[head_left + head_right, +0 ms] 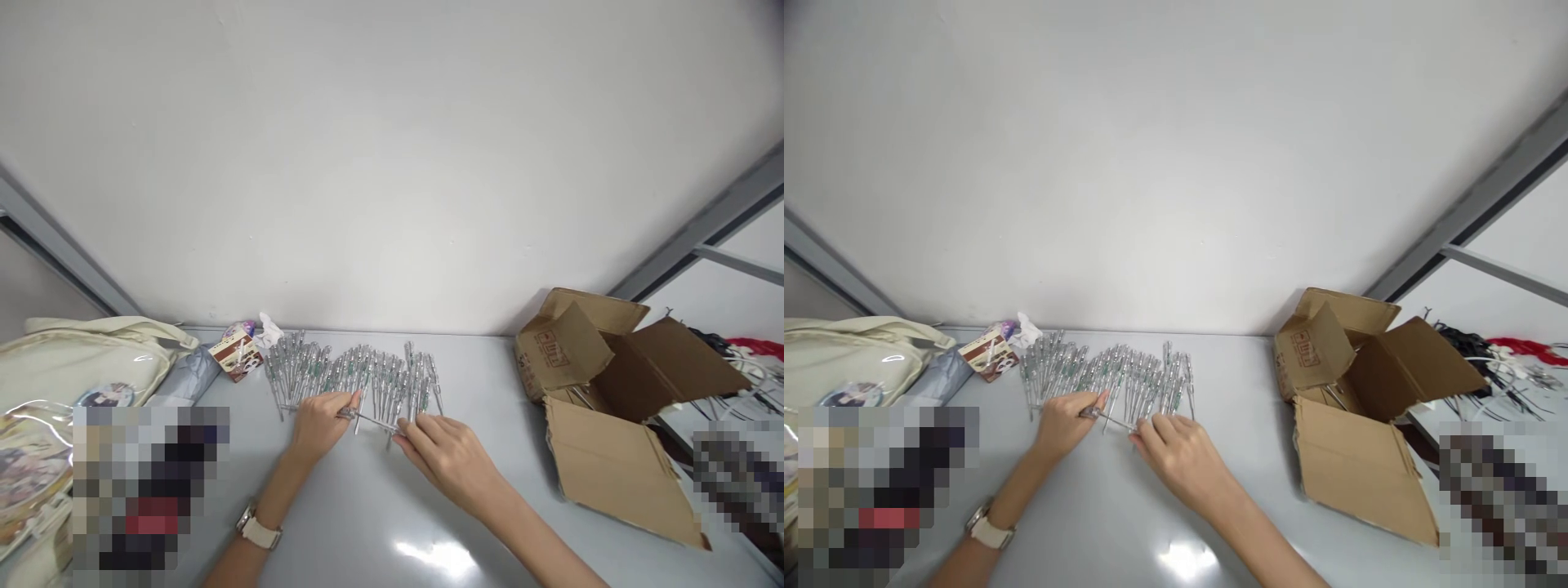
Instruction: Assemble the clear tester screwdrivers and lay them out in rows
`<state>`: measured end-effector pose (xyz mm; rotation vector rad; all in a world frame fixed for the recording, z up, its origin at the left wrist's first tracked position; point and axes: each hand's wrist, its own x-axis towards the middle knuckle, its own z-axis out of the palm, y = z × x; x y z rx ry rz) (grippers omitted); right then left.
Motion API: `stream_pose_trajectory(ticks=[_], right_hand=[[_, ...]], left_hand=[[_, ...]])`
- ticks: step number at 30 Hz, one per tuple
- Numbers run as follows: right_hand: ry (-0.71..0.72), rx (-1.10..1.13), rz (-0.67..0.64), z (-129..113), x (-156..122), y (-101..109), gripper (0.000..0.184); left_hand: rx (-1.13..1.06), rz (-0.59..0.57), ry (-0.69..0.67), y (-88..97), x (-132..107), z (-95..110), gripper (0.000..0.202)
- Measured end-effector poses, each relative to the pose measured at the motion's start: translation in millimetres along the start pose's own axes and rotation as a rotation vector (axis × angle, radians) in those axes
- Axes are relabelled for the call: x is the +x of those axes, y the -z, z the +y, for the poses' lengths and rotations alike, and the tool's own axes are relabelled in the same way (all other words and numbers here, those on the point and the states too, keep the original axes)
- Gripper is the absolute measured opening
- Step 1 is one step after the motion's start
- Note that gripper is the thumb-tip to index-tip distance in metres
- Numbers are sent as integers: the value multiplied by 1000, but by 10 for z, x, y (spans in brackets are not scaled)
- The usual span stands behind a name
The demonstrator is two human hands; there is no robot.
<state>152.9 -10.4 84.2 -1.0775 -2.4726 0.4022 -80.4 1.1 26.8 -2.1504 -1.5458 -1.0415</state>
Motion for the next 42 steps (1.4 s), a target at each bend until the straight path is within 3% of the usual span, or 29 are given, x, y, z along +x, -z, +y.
stream_pose_trajectory(ticks=[2, 5, 7, 8, 10, 13, 16, 22, 27, 34, 37, 42], right_hand=[[-127, 173, -44, 2, 36, 37, 37], [-348, 598, -303, 67, 129, 107, 41], [-406, 787, -467, 121, 178, 134, 44], [-388, 805, -485, 139, 189, 137, 43], [-269, 672, -390, 139, 175, 122, 39], [-47, 224, -163, 62, 96, 76, 35], [50, -83, -79, -21, 37, 59, 36], [-170, 128, -176, -4, 103, 147, 40], [-105, 53, -118, 15, 103, 134, 28], [-41, -62, -35, 36, 40, 64, 25], [-46, -77, -20, 52, 28, 56, 24], [-34, -62, 22, 97, 0, 17, 23]], left_hand=[[14, 9, -15, -7, -7, 1, 46], [28, 17, -57, -18, -23, 7, 44], [24, 12, -73, -27, -33, 7, 44], [24, 5, -73, -31, -37, 5, 43], [35, -12, -62, -39, -42, -4, 43], [58, -24, -38, -48, -45, -19, 44], [53, -16, -30, -51, -44, -22, 44], [56, 0, -31, -45, -49, -5, 44], [54, -30, -17, -45, -44, -6, 44], [33, -79, 10, -52, -70, 13, 45], [16, -162, 41, -23, -65, 35, 42], [-124, -395, 79, 130, 10, 53, 24]])
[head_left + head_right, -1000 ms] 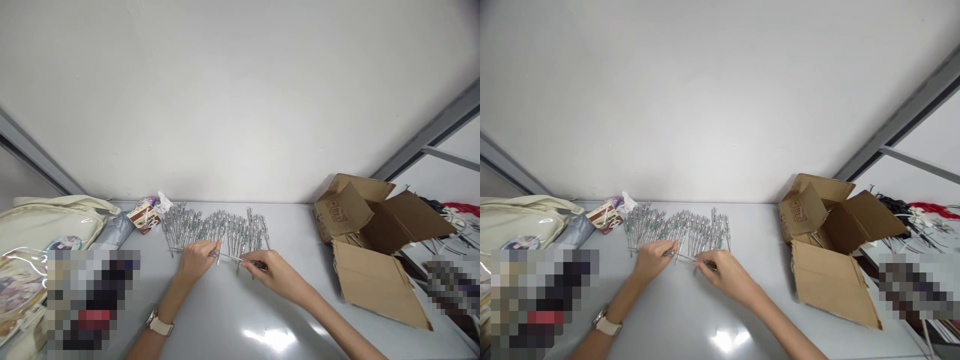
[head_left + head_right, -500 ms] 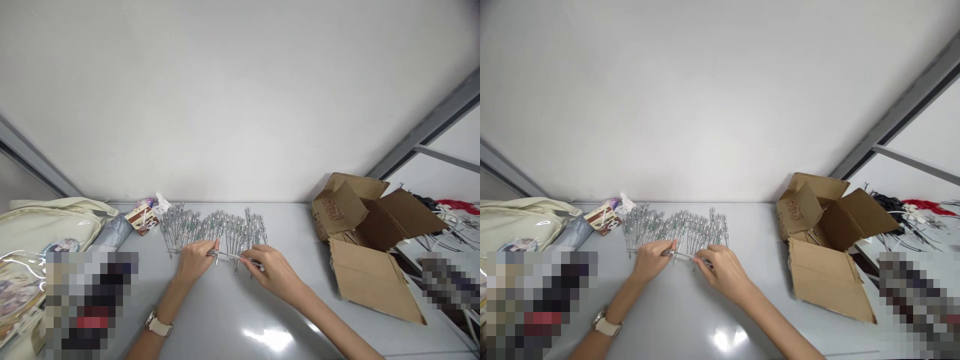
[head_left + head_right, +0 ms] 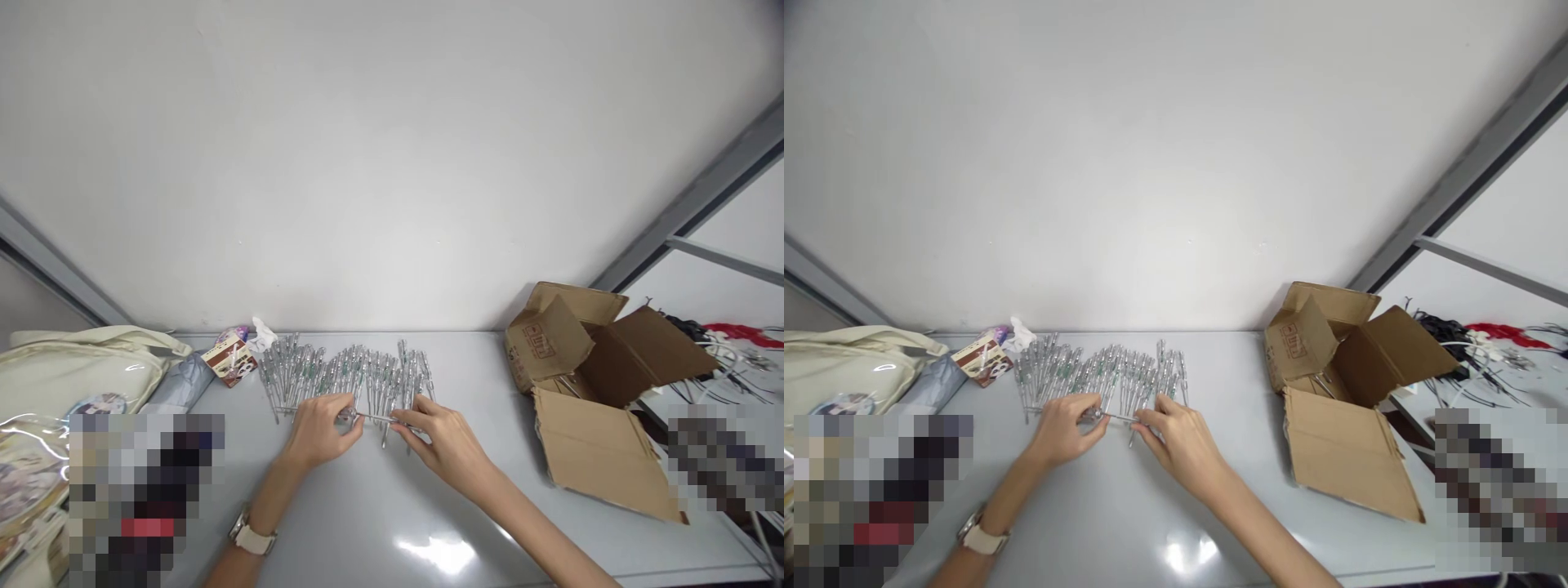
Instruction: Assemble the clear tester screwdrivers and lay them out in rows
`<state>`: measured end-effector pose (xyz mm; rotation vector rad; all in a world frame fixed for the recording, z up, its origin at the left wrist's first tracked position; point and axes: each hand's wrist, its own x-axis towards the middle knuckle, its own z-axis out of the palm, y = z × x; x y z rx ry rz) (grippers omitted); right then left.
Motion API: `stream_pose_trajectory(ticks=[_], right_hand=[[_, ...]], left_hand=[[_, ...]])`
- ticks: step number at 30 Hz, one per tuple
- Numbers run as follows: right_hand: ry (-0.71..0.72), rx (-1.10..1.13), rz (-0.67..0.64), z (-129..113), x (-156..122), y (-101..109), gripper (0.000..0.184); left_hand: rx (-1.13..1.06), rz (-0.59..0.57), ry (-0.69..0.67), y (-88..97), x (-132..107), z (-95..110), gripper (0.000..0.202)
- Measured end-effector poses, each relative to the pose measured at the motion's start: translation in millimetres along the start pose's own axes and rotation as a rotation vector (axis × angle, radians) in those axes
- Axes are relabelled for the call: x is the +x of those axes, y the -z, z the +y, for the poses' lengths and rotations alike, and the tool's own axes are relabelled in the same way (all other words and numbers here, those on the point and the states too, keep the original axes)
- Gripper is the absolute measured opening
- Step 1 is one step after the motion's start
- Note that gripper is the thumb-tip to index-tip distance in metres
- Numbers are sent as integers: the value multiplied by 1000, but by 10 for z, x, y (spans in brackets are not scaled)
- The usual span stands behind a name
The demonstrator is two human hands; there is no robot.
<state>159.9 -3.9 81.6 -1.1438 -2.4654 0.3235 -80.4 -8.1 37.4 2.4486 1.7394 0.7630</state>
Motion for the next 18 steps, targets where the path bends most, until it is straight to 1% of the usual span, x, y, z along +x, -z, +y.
stream_pose_trajectory(ticks=[2, 4, 9, 13, 16, 18], right_hand=[[29, -22, 26, 19, -15, -19, 23], [73, -62, 63, 30, -26, -33, 23], [218, -190, 184, 19, -26, -53, 26], [350, -287, 303, 37, -23, -80, 21], [417, -349, 350, 71, -29, -97, 18], [429, -362, 361, 87, -31, -103, 18]], left_hand=[[-62, -83, -14, 66, 1, 4, 21], [-101, -121, -18, 102, 2, -1, 23], [-123, -134, -7, 94, 2, -29, 29], [-146, -148, 12, 103, -6, -47, 31], [-161, -152, 32, 125, -3, -53, 35], [-162, -146, 36, 135, 7, -55, 35]])
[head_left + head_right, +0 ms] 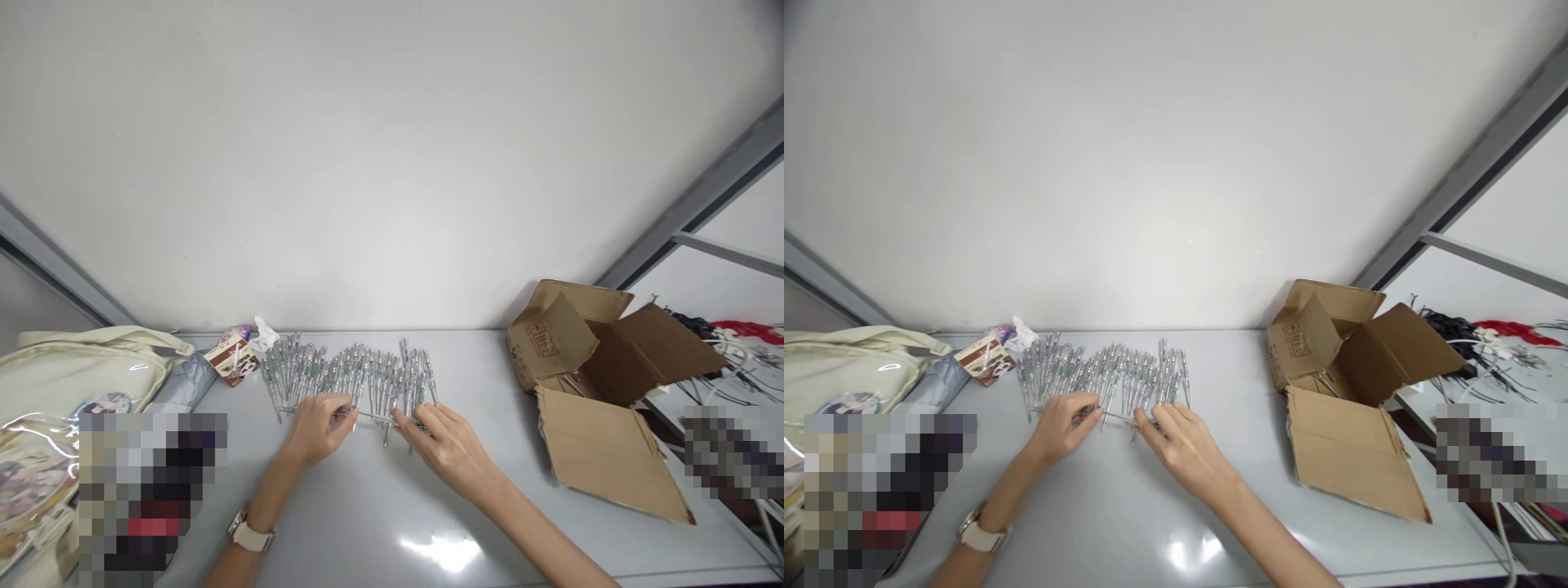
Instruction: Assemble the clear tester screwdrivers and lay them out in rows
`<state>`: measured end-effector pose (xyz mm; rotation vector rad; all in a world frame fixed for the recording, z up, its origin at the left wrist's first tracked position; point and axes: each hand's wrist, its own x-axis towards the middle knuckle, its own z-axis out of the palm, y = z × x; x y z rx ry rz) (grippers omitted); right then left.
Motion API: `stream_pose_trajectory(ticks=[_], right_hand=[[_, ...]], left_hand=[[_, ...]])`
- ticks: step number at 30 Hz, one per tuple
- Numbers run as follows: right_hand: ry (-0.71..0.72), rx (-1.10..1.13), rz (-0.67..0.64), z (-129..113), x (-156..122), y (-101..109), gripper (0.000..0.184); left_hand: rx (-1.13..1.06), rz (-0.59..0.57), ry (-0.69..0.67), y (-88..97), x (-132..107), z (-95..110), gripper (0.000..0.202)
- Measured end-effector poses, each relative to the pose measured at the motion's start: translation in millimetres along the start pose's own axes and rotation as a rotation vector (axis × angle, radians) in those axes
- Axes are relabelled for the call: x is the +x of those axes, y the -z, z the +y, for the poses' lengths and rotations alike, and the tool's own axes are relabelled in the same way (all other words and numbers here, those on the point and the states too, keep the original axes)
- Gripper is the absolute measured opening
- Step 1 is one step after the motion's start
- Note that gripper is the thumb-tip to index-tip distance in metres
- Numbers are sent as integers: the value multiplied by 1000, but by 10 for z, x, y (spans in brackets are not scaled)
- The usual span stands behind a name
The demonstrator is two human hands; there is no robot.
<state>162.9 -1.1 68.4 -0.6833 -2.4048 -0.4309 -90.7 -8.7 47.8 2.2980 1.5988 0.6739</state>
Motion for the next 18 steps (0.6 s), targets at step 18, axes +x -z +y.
stream_pose_trajectory(ticks=[18], right_hand=[[-626, -39, -28, 361, -425, -186, 34]], left_hand=[[267, 152, -72, 23, -478, -160, 26]])
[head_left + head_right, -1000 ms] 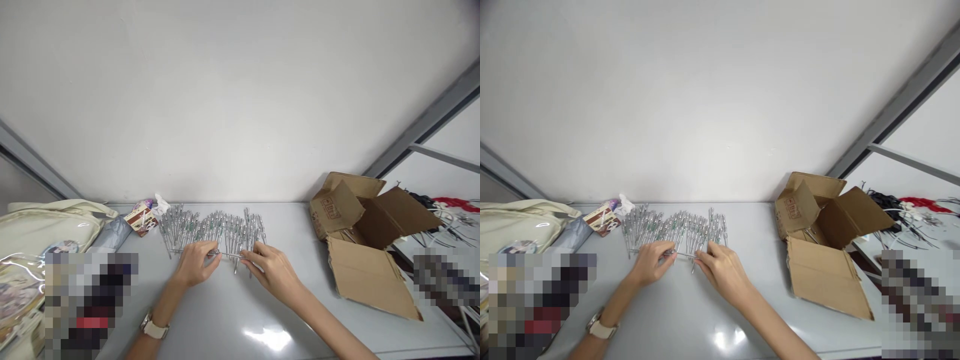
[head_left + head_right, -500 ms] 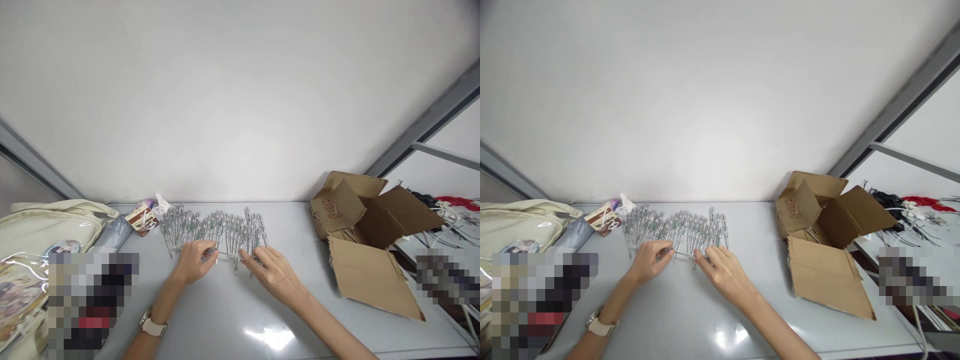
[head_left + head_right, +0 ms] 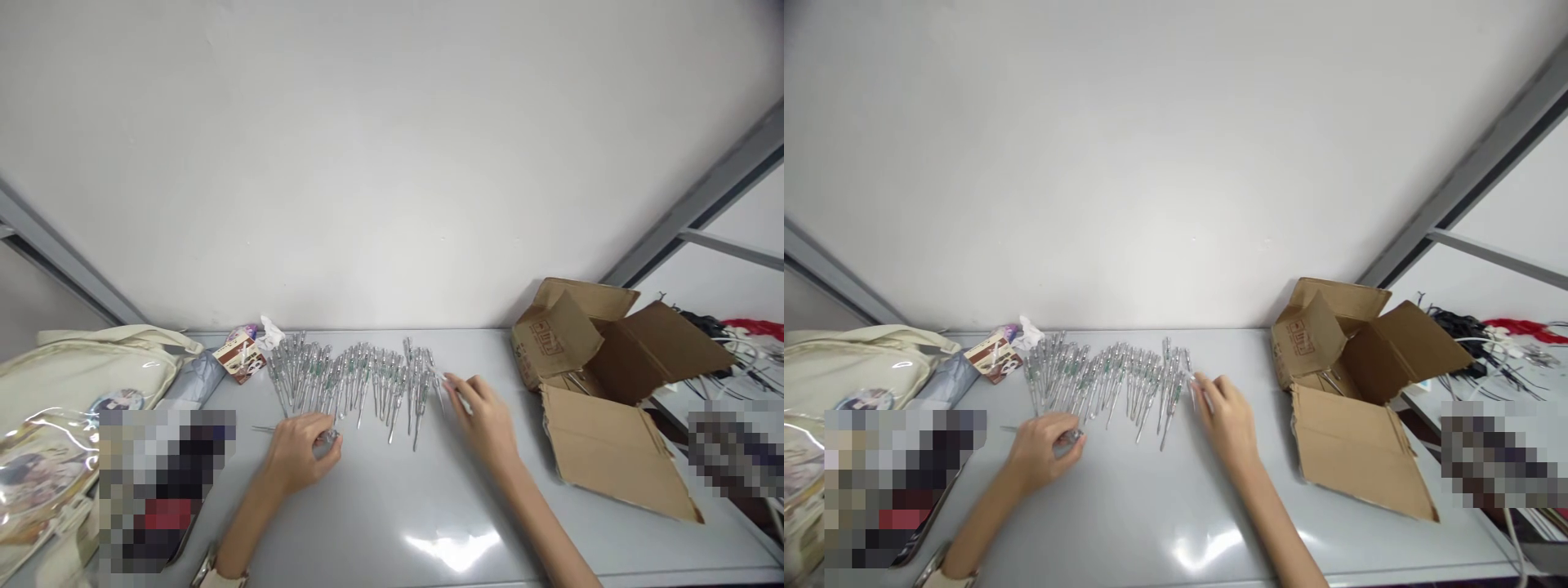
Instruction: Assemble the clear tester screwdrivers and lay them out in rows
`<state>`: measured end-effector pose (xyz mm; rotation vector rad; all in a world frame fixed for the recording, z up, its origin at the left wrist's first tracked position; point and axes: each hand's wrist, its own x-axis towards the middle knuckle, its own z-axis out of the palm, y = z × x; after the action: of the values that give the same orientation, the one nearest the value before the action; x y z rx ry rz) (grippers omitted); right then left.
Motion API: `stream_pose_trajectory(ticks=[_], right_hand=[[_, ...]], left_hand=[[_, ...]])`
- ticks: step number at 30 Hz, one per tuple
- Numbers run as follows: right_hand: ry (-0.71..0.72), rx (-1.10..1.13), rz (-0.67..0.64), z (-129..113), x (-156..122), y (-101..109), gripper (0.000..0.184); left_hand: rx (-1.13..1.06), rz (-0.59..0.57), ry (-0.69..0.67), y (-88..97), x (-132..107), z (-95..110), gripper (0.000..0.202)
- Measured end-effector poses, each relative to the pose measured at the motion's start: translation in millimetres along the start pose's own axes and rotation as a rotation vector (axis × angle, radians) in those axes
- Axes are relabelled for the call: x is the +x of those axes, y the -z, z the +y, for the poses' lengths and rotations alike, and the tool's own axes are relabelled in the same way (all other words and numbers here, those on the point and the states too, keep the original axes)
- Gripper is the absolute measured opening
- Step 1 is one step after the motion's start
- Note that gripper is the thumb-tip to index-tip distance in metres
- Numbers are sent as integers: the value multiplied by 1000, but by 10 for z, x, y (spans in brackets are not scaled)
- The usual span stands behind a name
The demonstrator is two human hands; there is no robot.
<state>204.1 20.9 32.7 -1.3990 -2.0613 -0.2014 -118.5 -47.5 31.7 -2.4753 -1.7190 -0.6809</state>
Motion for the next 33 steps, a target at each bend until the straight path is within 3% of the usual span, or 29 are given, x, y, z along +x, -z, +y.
stream_pose_trajectory(ticks=[3, 7, 10, 16, 22, 25, 28, 30, 33], right_hand=[[-157, -108, 10, 325, -9, -169, 41], [-194, -206, -30, 545, -100, -369, 43], [-200, -183, 12, 567, -148, -443, 41], [-218, -156, 55, 545, -177, -483, 37], [-261, -235, 48, 500, -169, -451, 34], [-254, -225, 121, 386, -116, -347, 33], [-136, -57, 147, 118, -96, -225, 30], [1, 139, 78, -157, -127, -171, 28], [183, 404, -154, -633, -197, -164, 27]], left_hand=[[22, 6, -11, 2, -74, -8, 24], [25, 29, 65, -27, -116, -15, 19], [-16, 58, 81, -80, -102, -29, 13], [-32, 44, 56, -201, -55, -110, 20], [-60, 24, 42, -189, -81, -105, 20], [-115, -8, 28, -157, -108, -70, 18], [-149, -11, 26, -132, -119, -49, 15], [-148, 4, 32, -114, -116, -45, 15], [-114, 9, 31, -78, -113, -46, 15]])
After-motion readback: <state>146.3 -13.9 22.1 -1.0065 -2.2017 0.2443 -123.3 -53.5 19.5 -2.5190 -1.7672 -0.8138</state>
